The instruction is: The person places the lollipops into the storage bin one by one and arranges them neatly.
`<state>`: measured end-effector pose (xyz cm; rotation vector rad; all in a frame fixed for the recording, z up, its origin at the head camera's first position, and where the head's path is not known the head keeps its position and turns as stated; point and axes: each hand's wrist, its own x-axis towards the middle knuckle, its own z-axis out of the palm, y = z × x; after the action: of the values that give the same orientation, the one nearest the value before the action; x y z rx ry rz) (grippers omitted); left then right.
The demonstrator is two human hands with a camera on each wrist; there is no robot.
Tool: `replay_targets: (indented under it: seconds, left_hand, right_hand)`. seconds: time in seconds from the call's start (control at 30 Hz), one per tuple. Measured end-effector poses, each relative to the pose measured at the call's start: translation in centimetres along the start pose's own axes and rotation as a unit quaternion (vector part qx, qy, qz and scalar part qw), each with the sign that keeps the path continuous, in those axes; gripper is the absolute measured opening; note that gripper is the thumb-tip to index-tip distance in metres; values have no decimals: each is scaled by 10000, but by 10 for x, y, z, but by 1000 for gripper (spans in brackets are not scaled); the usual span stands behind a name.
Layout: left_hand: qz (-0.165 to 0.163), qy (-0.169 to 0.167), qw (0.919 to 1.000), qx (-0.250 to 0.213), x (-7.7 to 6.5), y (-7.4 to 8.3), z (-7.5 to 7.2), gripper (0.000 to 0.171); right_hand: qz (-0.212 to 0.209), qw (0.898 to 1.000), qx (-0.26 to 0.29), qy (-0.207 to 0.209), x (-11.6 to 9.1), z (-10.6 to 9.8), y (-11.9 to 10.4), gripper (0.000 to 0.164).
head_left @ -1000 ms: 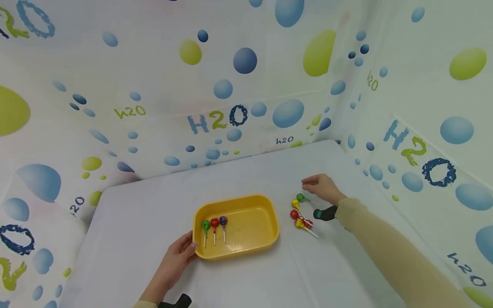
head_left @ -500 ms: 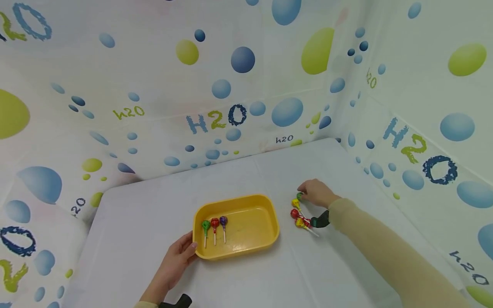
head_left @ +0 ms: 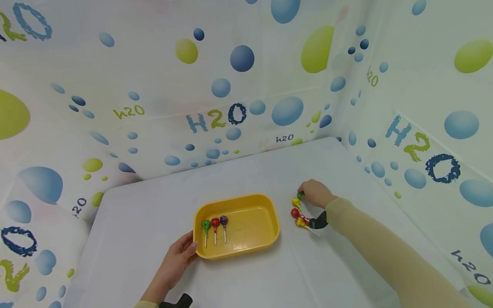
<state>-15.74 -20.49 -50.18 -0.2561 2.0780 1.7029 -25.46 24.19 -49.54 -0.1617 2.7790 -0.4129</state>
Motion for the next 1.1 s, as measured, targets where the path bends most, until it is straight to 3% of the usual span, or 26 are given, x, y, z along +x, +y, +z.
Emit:
replay_targets:
  seconds: [0.27,0.43,0.57,0.67,0.77,0.87,1.0,1.1]
  left_hand:
    - [-31,14,10000,5,1,-3,1,57]
    - [-30,47,10000,-7,-1,-3,1,56]
    - [3,44,10000,12,-1,-2,0,56]
    - [13,38,10000,22,-1,-2,-1,56]
    - [13,22,10000,36,-1,-2,-1,56]
    - [32,10,10000,17,-2,-2,-2,56]
    - [97,-2,9999,-28,-3,-3,-2,56]
    - [155,-18,9999,-38,-4,-3,-2,56]
  right_hand:
    - [31,9999,142,86,-4,0,1,31]
    - [-159,9982,264,509,-7,-7,0,31]
    - [-198,9920,901,866,-12,-19,-2,30]
    - [-99,9815,1625,1013,-16,-26,-4,32]
    - [77,9661,2338,1097,-19,-31,-10,36]
    - [255,9412,3187,1090,-22,-32,-20,39]
    - [366,8898,4455,919,-25,-33,-39,39]
    - [418,8551,5106,798,-26,-32,-54,40]
